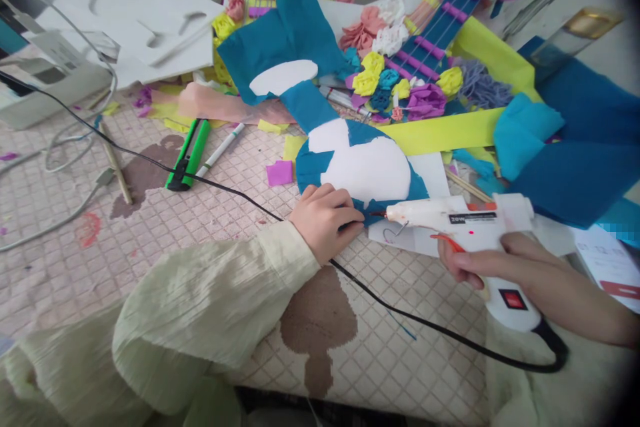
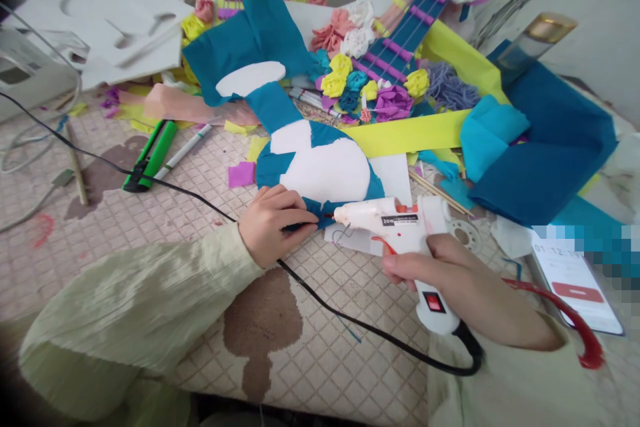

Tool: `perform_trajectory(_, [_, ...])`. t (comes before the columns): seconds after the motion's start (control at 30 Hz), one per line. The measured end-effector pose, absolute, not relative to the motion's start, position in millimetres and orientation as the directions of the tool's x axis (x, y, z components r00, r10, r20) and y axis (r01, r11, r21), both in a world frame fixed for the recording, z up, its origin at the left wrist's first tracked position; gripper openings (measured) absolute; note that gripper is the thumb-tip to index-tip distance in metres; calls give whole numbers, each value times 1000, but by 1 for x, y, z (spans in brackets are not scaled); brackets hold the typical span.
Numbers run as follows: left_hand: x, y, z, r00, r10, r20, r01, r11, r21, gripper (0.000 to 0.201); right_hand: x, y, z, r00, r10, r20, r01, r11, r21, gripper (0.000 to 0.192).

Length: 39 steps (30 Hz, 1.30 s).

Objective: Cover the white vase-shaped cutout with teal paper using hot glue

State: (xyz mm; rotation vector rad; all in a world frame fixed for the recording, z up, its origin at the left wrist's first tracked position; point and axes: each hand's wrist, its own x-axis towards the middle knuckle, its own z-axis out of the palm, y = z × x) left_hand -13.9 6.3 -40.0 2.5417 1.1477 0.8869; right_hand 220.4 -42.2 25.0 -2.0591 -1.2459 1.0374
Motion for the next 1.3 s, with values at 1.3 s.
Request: perform_trajectory(1.3, [-14,6,-40,514,731,449,592,-681,431,14,217,-41,27,418,755,-505,695,-624,-358,47])
